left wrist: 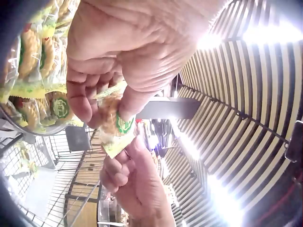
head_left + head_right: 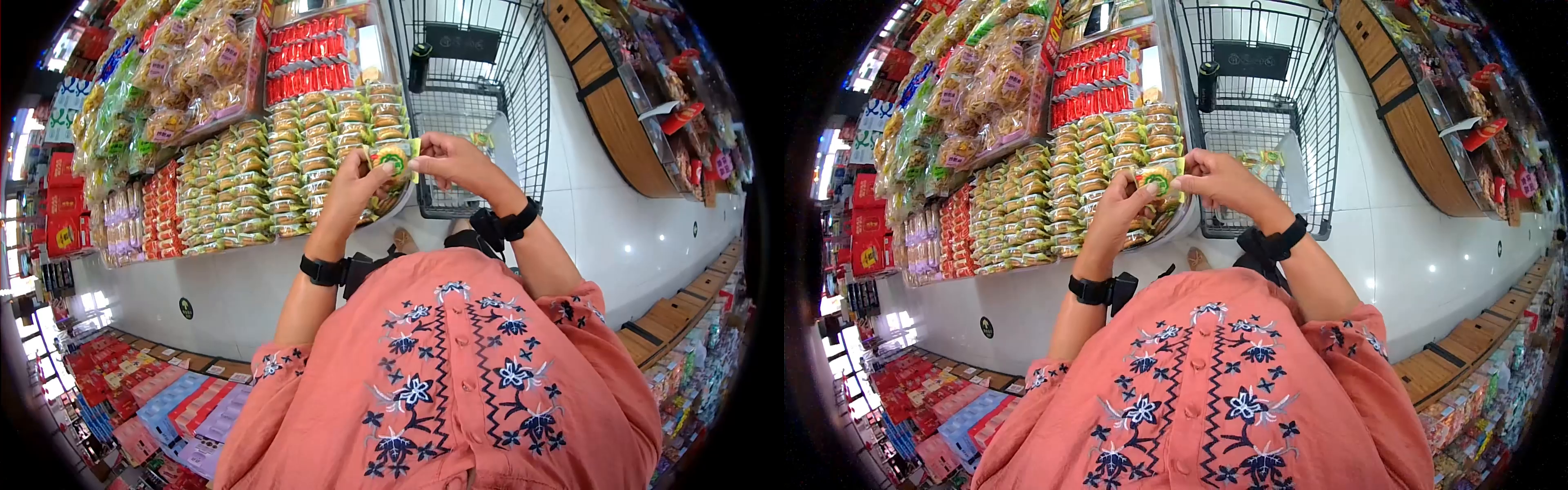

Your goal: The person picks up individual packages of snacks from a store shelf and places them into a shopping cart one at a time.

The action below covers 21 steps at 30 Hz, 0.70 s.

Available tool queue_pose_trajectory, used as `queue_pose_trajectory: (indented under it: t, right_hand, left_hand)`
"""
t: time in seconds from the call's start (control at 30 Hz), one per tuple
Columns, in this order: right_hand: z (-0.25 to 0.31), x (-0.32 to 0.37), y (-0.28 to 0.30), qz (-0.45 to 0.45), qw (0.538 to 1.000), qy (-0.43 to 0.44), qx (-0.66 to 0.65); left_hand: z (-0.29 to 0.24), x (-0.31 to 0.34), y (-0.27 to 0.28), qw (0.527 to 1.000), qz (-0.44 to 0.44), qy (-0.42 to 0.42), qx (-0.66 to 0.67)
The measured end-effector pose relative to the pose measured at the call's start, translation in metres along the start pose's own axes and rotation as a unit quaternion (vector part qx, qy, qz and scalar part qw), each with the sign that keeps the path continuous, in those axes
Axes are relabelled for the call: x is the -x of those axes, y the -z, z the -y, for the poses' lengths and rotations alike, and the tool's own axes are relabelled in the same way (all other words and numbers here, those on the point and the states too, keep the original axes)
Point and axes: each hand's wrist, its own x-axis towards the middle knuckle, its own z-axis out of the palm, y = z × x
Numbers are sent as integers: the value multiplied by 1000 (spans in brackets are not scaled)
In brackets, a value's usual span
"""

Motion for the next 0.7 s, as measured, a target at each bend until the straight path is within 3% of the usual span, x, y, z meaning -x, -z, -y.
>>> queue_pose_trajectory:
  t: [0.1, 0.2, 0.3, 0.4, 0.6, 0.7]
  right_hand:
    - [-7, -7, -6, -4, 1000, 22, 7]
    - [-6, -9, -11, -20, 999, 43, 13]
    - [-11, -15, -18, -50, 997, 61, 25]
    - [-24, -26, -24, -90, 990, 88, 65]
    - [-47, -41, -27, -146, 971, 141, 130]
    - [-54, -46, -23, -163, 955, 139, 203]
  left_hand:
    - [0, -1, -5, 999, -9, -22, 21]
    - [9, -15, 10, 988, -40, -48, -143]
    - [4, -21, 18, 966, -57, -109, -227]
    - [0, -30, 23, 899, -53, -205, -384]
    - [13, -49, 28, 808, -58, -310, -498]
    - [17, -55, 27, 795, -59, -296, -526]
